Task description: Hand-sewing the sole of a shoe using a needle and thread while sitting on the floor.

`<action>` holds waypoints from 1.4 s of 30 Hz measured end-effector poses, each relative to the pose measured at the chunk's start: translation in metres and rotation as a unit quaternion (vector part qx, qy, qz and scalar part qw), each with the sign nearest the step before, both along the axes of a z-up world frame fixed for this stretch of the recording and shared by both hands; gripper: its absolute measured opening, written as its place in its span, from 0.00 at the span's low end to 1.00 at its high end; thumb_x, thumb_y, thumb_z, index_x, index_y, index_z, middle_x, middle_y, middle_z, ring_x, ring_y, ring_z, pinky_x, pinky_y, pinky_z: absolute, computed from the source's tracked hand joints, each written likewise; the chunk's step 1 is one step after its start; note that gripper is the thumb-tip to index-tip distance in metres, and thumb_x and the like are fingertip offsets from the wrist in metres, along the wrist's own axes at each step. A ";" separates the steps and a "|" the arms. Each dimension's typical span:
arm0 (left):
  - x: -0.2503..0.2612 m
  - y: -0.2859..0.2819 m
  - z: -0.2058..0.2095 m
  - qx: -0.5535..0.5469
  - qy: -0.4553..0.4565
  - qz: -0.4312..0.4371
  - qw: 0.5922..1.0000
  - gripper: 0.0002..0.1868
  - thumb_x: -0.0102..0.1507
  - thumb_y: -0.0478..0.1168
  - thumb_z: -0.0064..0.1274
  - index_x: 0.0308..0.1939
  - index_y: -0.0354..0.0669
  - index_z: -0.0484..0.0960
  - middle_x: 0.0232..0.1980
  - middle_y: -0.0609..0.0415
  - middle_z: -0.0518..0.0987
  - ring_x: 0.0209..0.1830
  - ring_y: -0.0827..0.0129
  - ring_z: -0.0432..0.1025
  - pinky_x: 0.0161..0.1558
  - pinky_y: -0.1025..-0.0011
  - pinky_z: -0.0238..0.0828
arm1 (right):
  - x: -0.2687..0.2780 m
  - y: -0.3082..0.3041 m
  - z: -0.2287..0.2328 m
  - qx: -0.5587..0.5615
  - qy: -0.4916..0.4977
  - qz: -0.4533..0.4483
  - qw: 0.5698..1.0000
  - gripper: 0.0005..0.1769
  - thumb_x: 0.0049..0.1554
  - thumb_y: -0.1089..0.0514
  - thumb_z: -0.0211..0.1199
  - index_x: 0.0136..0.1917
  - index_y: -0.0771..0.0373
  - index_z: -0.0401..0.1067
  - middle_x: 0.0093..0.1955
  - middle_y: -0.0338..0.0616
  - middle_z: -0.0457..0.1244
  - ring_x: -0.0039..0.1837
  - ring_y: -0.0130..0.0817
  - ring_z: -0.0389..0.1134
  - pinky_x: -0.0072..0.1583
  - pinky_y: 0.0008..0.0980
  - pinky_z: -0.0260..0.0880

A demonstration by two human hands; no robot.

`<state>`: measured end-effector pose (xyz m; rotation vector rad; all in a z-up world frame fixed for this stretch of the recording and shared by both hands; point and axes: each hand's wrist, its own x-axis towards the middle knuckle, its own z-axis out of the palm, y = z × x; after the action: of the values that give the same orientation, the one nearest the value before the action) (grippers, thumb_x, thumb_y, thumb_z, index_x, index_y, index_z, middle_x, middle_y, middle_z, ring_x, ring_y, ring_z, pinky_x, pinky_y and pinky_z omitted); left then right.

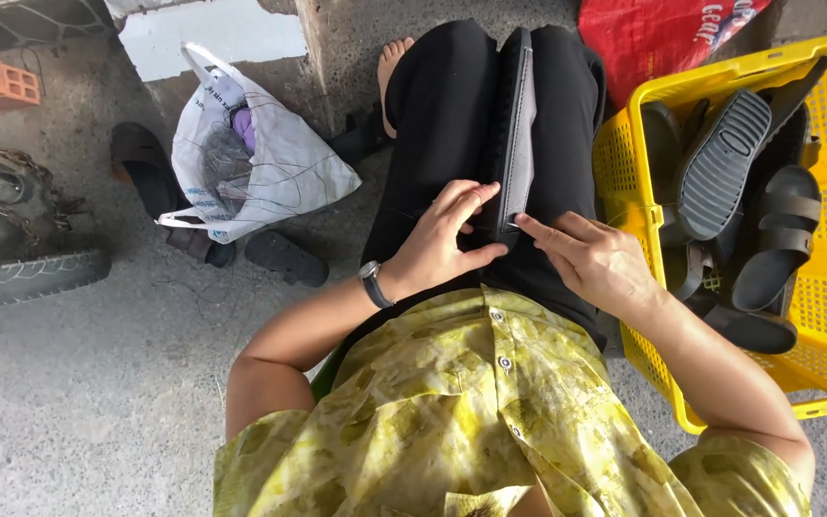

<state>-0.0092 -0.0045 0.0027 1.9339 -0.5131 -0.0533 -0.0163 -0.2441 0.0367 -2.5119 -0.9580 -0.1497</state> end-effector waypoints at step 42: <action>-0.011 0.016 0.024 -0.096 0.029 -0.054 0.994 0.15 0.56 0.40 0.63 0.23 0.40 0.72 0.48 0.53 0.71 0.37 0.66 0.75 0.20 0.81 0.70 | -0.010 0.021 -0.033 0.126 0.030 -0.025 0.991 0.14 0.57 0.58 0.60 0.55 0.65 0.69 0.39 0.46 0.62 0.37 0.48 0.68 0.35 0.39 0.68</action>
<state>-0.0199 0.0111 0.0266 1.7118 -0.5638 -0.1253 -0.0259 -0.2227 0.0042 -2.2963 -0.7988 -0.1966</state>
